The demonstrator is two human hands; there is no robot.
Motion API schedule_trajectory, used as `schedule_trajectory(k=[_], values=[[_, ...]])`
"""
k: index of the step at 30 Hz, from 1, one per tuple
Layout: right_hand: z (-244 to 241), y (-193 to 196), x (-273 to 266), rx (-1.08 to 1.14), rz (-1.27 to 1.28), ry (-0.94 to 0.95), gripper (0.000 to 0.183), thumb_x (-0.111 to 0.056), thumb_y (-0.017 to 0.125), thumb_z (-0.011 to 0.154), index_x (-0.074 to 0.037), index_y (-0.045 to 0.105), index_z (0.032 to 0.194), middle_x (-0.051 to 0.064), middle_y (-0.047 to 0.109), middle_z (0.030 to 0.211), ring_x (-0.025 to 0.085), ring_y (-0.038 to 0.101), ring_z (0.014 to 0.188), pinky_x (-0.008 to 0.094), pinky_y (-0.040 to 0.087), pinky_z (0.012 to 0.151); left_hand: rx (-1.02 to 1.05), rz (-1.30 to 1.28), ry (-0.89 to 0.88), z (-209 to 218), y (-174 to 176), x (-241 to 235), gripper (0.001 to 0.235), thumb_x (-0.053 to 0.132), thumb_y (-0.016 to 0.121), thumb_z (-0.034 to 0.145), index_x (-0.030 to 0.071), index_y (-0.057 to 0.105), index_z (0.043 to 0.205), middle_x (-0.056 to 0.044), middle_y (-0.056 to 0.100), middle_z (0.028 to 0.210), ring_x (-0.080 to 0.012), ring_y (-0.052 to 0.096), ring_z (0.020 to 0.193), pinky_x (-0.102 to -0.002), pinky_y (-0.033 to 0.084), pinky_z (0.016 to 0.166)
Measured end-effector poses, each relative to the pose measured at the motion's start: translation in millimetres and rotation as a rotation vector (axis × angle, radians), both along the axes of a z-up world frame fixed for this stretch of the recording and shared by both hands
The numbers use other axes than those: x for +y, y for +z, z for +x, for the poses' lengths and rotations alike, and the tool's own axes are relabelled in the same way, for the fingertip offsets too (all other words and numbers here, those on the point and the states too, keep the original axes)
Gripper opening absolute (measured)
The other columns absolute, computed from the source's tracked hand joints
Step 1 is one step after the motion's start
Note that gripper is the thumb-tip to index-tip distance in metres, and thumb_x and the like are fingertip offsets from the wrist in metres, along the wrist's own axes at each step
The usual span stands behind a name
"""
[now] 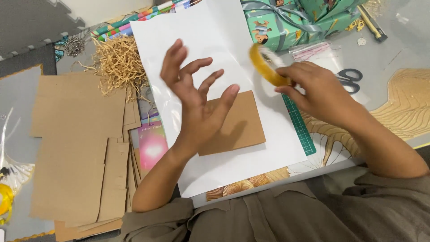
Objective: The person places a small brown box on a sheet of wrapping paper, secures it with tape, and folds the paper around the box. They use scissors to cut tape and smooth the paper to complete the wrapping.
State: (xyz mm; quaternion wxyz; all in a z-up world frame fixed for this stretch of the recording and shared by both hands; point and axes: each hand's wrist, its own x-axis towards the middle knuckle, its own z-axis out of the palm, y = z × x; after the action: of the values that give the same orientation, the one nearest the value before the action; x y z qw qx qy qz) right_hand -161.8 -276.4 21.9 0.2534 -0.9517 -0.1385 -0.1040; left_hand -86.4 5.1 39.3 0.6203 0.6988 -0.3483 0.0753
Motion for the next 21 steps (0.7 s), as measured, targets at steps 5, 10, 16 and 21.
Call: schedule_trajectory(k=[5,10,16,21], values=[[-36,-25,-40,0.287,-0.606,-0.388,0.014,-0.024,0.067,0.11,-0.012,0.069,0.114,0.007,0.072,0.092,0.033,0.069,0.084,0.047,0.054,0.053,0.485,-0.903,-0.514,-69,44,65,0.075,0.066,0.02,0.126,0.019,0.065,0.164,-0.016,0.076,0.143,-0.0341,0.072,0.124,-0.082,0.058,0.104],[-31,-83,-73,0.198,-0.872,-0.41,0.017,-0.036,0.076,0.101,-0.022,0.075,0.111,-0.003,0.077,0.093,0.025,0.074,0.091,0.039,0.057,0.069,0.355,-0.726,-0.519,-108,82,61,0.03,0.028,0.053,0.118,0.02,0.073,0.139,0.002,0.069,0.131,-0.0384,0.069,0.102,-0.081,0.049,0.104],[-14,-44,-41,0.054,-0.869,-0.361,0.043,-0.061,0.072,0.1,-0.022,0.075,0.117,0.001,0.077,0.108,0.024,0.075,0.1,0.036,0.06,0.069,-0.397,-0.531,-0.577,15,26,35,0.149,0.063,0.114,0.041,0.03,0.041,0.167,-0.009,0.05,0.157,-0.0352,0.068,0.128,-0.075,0.054,0.119],[15,-32,-8,-0.109,-0.67,-0.216,0.043,-0.055,0.076,0.105,-0.016,0.079,0.123,0.006,0.08,0.108,0.029,0.075,0.102,0.04,0.061,0.078,-0.17,-0.397,-0.368,64,19,63,0.153,0.071,0.081,0.031,0.044,0.028,0.172,-0.003,0.032,0.179,-0.0337,0.058,0.139,-0.064,0.054,0.138]])
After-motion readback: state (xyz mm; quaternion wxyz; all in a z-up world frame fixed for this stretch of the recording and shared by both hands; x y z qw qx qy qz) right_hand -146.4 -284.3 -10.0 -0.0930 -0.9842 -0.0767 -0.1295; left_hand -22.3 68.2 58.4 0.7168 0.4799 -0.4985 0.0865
